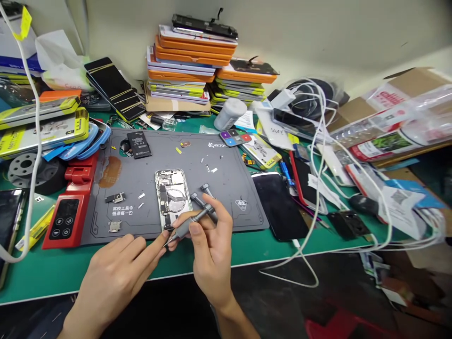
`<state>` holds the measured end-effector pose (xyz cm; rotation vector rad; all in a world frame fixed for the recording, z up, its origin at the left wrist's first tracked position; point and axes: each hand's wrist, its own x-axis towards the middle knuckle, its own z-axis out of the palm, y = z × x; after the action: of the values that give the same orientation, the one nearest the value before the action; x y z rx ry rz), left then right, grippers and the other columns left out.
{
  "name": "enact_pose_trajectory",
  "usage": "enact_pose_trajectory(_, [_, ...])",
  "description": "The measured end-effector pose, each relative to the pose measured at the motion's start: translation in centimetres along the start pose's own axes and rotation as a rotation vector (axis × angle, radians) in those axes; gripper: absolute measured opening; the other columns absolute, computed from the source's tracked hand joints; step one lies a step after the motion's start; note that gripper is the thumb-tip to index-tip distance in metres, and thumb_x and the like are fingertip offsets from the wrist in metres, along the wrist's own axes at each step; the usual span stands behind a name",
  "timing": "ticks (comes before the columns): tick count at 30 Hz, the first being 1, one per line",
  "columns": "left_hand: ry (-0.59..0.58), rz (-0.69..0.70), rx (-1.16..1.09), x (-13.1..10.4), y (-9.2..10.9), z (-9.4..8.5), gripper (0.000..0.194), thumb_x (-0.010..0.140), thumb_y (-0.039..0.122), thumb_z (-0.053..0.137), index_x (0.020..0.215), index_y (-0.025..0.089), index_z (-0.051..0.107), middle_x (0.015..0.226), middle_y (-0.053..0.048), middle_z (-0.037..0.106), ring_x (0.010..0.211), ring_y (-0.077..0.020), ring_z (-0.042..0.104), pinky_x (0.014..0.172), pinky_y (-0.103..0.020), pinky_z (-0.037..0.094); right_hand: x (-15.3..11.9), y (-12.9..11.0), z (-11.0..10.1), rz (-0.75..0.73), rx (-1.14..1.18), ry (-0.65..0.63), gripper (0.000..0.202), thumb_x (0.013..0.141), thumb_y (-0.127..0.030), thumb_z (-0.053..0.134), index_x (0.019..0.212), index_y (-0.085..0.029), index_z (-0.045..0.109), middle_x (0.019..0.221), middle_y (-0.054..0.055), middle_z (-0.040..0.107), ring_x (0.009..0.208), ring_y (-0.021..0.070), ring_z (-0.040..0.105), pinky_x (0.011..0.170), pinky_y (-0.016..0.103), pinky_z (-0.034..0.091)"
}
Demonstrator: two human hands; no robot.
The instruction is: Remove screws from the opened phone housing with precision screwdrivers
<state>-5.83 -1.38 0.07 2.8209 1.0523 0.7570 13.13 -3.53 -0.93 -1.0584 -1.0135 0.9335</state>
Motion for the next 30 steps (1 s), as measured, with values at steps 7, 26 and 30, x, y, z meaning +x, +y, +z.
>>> enact_pose_trajectory(7, [-0.014,-0.001,-0.007,-0.09,0.07,-0.17,0.030,0.114,0.019,0.058,0.142,0.016,0.065,0.077,0.003,0.056,0.068,-0.0163,0.051,0.069,-0.036,0.038,0.09,-0.02,-0.02,-0.031,-0.023,-0.001,0.038,0.115,-0.025,0.047,0.152,-0.035,0.043,0.101,0.001,0.077,0.063,0.0128,0.074,0.054,0.027,0.067])
enact_pose_trajectory(26, [-0.033,-0.022,0.004,-0.22,0.12,-0.08,0.033,0.115,0.025,0.058,0.147,0.018,0.064,0.075,0.004,0.056,0.067,-0.0156,0.050,0.069,-0.035,0.037,0.24,-0.08,0.05,-0.077,-0.095,0.016,0.042,0.115,-0.022,0.044,0.155,-0.034,0.041,0.100,0.001,0.076,0.072,0.0139,0.076,0.061,0.028,0.071])
enact_pose_trajectory(30, [-0.044,-0.024,0.001,-0.25,0.15,-0.08,0.036,0.115,0.024,0.058,0.150,0.018,0.062,0.076,0.005,0.055,0.068,-0.0158,0.050,0.069,-0.035,0.037,0.19,-0.11,0.05,-0.074,-0.078,0.005,0.042,0.115,-0.021,0.043,0.155,-0.035,0.041,0.102,0.000,0.076,0.070,0.0129,0.076,0.058,0.027,0.070])
